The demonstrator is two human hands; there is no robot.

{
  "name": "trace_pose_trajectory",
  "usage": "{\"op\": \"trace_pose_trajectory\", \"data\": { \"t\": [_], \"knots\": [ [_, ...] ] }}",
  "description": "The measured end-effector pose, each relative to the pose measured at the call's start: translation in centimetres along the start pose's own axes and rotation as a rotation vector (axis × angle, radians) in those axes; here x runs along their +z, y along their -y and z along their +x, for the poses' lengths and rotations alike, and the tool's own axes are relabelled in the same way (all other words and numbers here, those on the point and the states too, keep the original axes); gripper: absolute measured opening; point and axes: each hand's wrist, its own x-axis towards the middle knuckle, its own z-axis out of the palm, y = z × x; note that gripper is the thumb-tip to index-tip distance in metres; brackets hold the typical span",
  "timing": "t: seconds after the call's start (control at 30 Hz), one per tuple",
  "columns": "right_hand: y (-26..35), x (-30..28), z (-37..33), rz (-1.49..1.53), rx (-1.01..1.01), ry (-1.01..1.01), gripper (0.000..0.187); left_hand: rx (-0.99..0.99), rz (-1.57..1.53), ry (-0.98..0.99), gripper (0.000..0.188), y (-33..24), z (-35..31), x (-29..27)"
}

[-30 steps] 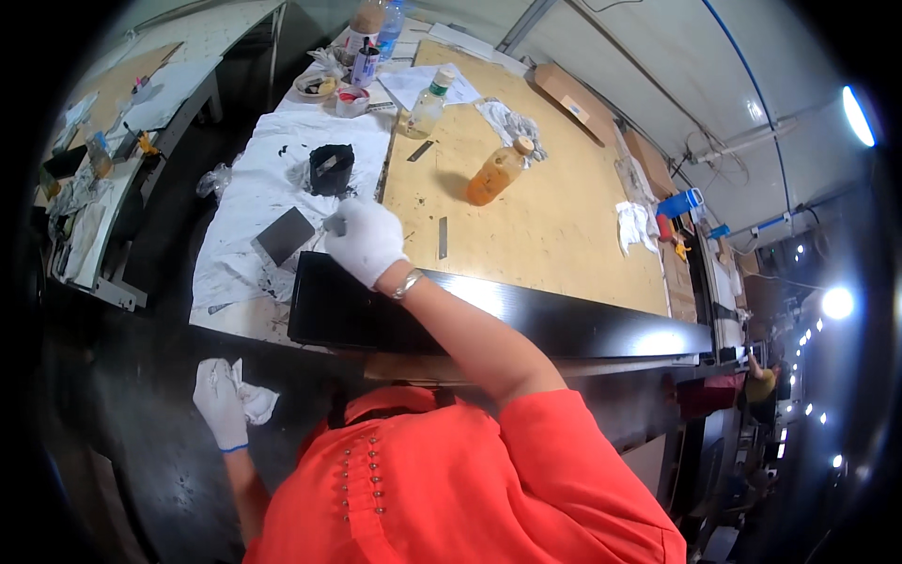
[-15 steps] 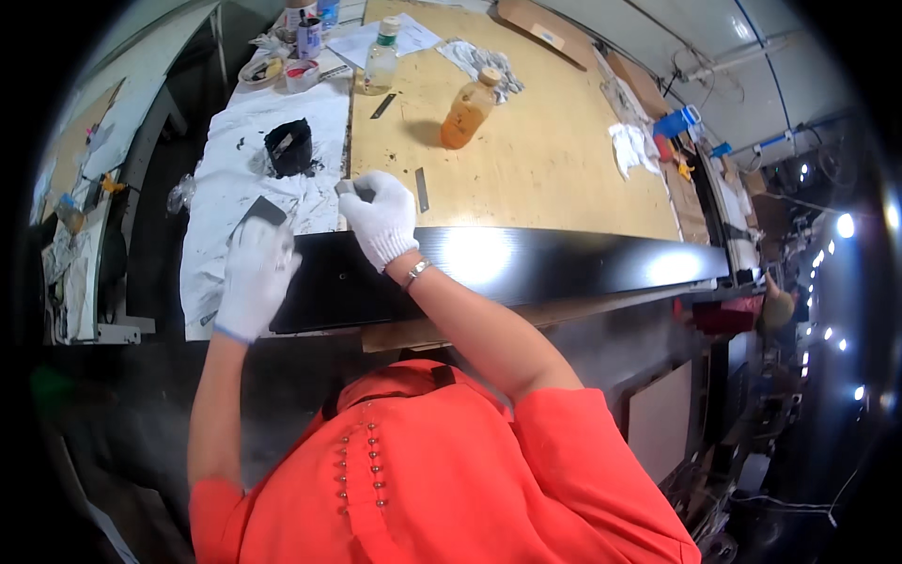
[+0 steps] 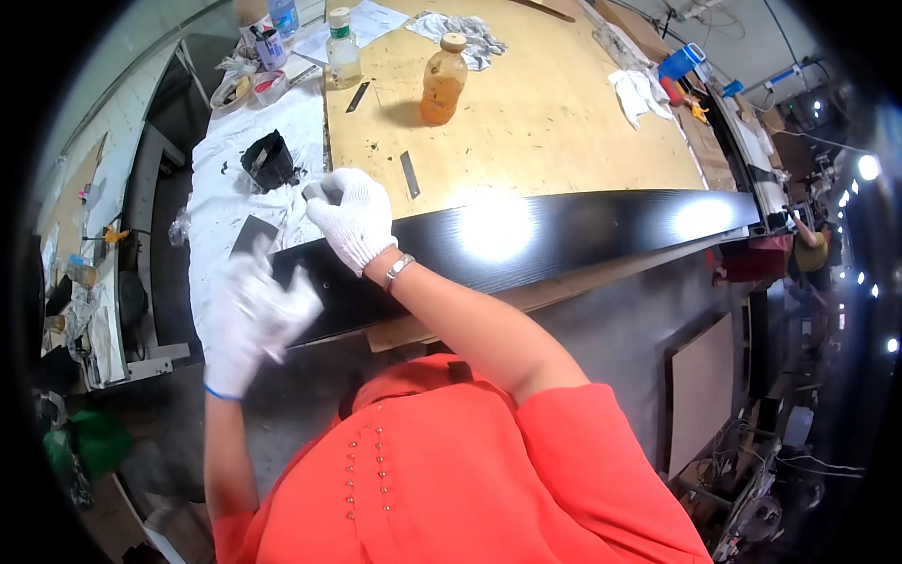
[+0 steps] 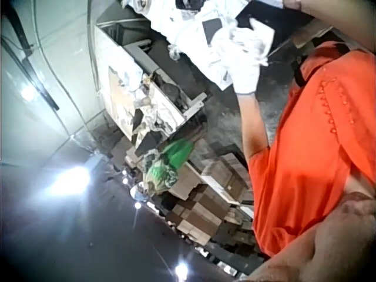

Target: Cleaning and applying finish to a black wooden furniture panel using a cloth and liquid from a bottle.

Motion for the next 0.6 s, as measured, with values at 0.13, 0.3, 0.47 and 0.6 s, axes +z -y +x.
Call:
{"op": "trace_pose_trajectory", "data": {
  "t": [0.13,0.3,0.47,0.6],
  "knots": [
    [-0.2,0.6,-0.3,-0.007,-0.033,-0.013,0.027,0.241,0.355,-0.114,0.036,1.9,-1.5,-0.4],
    [0.5,0.1,0.1,0.04,0.057,0.05,0.029,-0.029,0.237,-0.294,0.031,1.3,1.8,-2.0],
    [0.5,-0.4,-0.2,-0.005,0.003,0.022,0.029,-0.086,0.413,-0.166,0.049,0.3,1.4,-0.4],
    [0.5,1.0,-0.7,-0.053,-0.015,0.056,0.025,-0.125,0.464,-0.359,0.034,9.7,0.3,-4.1]
  ]
}}
